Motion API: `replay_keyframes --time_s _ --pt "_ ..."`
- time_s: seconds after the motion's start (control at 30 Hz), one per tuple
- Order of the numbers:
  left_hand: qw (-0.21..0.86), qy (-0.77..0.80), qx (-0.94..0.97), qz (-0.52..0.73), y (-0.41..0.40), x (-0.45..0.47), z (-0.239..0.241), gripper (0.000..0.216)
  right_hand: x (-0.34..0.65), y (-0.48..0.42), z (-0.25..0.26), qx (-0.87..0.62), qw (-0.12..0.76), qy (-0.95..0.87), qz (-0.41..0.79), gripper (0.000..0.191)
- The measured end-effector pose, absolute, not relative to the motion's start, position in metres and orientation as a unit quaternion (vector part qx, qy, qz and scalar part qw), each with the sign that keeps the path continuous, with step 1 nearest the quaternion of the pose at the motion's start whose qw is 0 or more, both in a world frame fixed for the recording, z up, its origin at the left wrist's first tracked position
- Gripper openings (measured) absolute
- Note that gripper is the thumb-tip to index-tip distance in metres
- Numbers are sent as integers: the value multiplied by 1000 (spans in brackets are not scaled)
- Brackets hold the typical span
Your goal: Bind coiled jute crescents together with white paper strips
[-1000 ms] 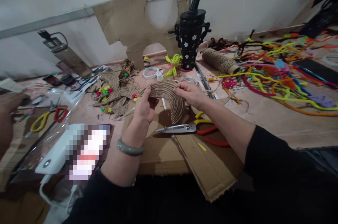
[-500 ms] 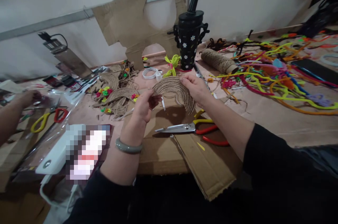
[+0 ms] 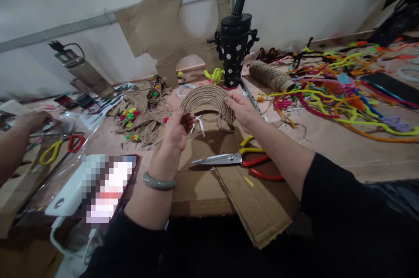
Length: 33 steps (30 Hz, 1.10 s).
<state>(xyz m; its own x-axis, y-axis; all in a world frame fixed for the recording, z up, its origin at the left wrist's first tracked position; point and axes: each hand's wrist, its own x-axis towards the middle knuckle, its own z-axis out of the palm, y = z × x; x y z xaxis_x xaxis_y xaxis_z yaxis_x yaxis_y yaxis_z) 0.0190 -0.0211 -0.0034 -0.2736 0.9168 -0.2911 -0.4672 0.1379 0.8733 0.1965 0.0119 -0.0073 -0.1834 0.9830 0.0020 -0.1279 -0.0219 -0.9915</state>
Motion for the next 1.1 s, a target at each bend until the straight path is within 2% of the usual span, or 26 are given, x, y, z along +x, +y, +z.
replay_keyframes --time_s 0.27,0.53,0.77,0.87,0.97,1.1 --pt "535 494 239 642 -21 20 -8 15 197 16 -10 -427 489 -544 532 13" --pt "533 494 208 654 -20 19 -8 15 192 6 -2 -438 462 -508 580 12" --pt "556 447 262 651 -25 22 -8 40 193 5 2 -446 482 -472 588 14" --pt "553 440 316 633 -28 26 -12 44 192 5 -1 -422 479 -475 606 11" --pt "557 447 346 608 -30 30 -17 41 190 1 -4 -386 436 -502 639 8" --pt "548 452 330 622 -29 31 -18 32 189 -3 -7 -343 306 -583 670 11"
